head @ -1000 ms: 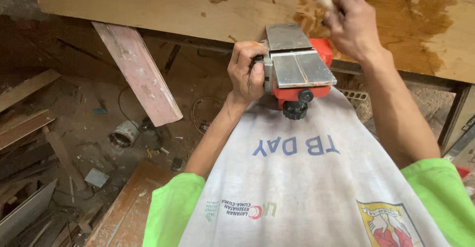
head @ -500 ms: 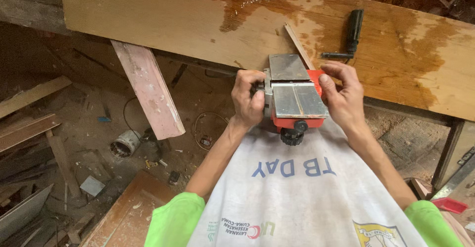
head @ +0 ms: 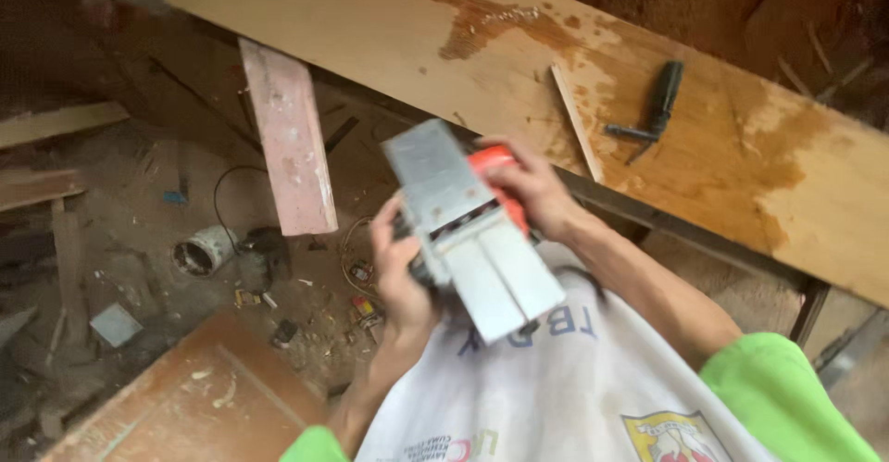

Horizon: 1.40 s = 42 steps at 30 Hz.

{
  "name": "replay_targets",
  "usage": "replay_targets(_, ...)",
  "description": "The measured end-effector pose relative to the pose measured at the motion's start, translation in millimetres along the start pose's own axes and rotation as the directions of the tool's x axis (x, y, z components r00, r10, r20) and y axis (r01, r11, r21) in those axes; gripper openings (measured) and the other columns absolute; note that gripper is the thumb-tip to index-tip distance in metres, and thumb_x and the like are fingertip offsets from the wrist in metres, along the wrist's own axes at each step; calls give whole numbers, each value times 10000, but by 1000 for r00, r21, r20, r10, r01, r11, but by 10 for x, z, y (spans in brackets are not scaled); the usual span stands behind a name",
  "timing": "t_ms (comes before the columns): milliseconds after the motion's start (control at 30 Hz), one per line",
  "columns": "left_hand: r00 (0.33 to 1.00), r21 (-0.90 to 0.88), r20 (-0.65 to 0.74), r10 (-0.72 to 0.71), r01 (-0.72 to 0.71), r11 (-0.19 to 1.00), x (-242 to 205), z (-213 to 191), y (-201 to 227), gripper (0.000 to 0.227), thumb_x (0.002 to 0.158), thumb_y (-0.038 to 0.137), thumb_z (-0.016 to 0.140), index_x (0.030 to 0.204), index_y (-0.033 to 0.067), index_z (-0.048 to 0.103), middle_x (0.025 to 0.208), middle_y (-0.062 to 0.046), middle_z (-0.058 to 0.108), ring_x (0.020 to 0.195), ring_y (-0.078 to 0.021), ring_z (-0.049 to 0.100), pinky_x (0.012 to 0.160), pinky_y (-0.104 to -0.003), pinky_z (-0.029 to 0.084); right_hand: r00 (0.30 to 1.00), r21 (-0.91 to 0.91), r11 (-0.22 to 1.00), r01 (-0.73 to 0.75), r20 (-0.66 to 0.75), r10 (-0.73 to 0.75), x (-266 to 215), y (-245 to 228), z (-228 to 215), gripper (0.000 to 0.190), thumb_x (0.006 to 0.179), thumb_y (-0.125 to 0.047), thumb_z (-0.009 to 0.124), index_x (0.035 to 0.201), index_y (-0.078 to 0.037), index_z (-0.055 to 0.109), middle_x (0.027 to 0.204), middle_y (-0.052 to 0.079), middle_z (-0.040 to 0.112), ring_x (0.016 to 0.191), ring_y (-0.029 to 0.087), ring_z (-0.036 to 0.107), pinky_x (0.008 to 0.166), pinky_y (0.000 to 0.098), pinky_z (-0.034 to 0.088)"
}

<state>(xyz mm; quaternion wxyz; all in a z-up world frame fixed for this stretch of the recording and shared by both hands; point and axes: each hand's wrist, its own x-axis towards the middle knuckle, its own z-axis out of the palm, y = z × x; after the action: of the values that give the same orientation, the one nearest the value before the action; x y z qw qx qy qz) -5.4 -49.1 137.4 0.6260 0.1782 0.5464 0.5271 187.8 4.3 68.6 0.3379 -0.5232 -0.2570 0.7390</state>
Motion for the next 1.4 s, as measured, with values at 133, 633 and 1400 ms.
replay_targets(133,931,148,24,364,-363,920,-151,-299,217,714,794,233,565,1441,-39,438,1488,-224,461,1363,-350,506,1189,-476,449,928,149,974,171,307,-210,263,-86,385,676,950,-185,689,1570,-65,448,1389,101,598,1253,202,581,1108,336,474)
replay_targets(633,743,458,373,555,-668,586,1881,612,-752,565,723,151,720,1283,84,689,1597,-219,438,1477,-346,473,1232,-429,402,916,-308,943,125,-331,-229,736,-101,-649,309,1062,-216,573,1301,-42,662,1144,87,729,985,159,680,854,329,560)
replay_targets(1400,688,508,418,594,-719,475,1517,574,-908,675,776,100,542,1449,51,558,1661,-233,279,1546,-388,315,1317,-505,274,818,-658,723,212,-285,-500,455,-14,-505,229,919,-242,822,956,-18,789,953,134,671,808,218,664,700,367,539)
